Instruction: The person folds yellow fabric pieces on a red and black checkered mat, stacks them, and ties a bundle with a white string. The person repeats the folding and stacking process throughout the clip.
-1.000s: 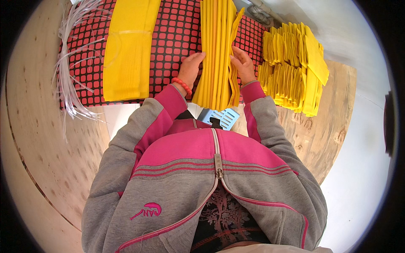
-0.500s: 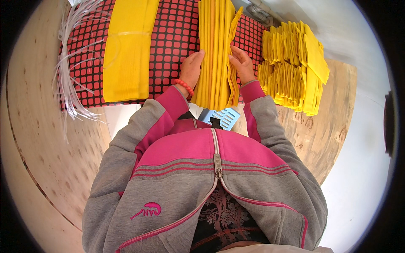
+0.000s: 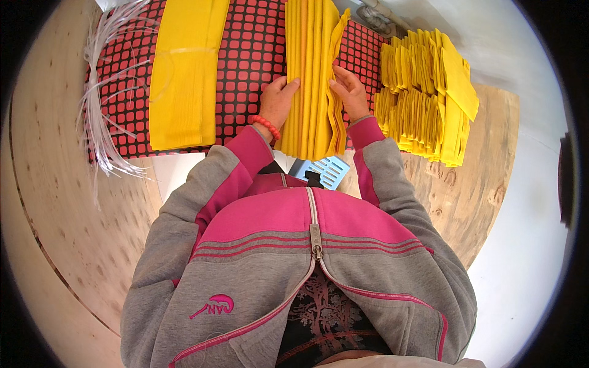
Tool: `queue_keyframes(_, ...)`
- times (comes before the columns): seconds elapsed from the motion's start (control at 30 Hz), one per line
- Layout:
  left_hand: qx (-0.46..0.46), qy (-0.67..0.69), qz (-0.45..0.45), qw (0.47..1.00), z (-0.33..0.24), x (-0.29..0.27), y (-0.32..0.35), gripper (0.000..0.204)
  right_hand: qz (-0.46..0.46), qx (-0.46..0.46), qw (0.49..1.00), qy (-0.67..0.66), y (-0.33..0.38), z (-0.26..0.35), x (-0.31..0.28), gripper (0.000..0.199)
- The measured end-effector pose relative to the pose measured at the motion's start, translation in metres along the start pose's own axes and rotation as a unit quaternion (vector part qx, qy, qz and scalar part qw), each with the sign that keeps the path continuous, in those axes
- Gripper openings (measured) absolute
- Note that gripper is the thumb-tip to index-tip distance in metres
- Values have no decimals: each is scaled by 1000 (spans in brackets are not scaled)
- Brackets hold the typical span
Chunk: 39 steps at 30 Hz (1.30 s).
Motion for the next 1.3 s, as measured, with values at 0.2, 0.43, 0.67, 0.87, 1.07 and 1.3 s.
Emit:
queue_keyframes(0.2, 5, 39, 4, 999, -4, 2, 0, 32, 1, -3, 1000, -13, 1, 2, 1, 48)
queue_keyframes(0.43, 5, 41, 28, 999, -17, 10, 8, 34, 1, -9, 1000, -10, -1, 1, 2, 49)
queue_keyframes(0.67, -14, 31, 41, 999, -12, 4, 6, 31, 3, -9, 1000, -20, -1, 1, 2, 49)
queue_keyframes(0.87, -8, 72, 19, 997, -8, 0, 4, 33, -12, -16, 1000, -7, -2, 1, 4, 49)
queue_keyframes(1.07, -7, 61, 8, 998, -13, -6, 7, 46, -37, -28, 992, 120, -6, 0, 9, 50)
queue_keyframes(1.3, 9, -57, 8, 998, -5, -21, 2, 54, -73, -52, 964, 249, -3, 18, 18, 48)
Point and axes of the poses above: each hand's wrist, its own y-axis away from the middle knuckle, its own x-axis out of the palm, z = x × y, the point moved 4 cm from there along -y, towards the middle knuckle, and after that the axes turned 13 degrees about z, right-handed, at the moved point
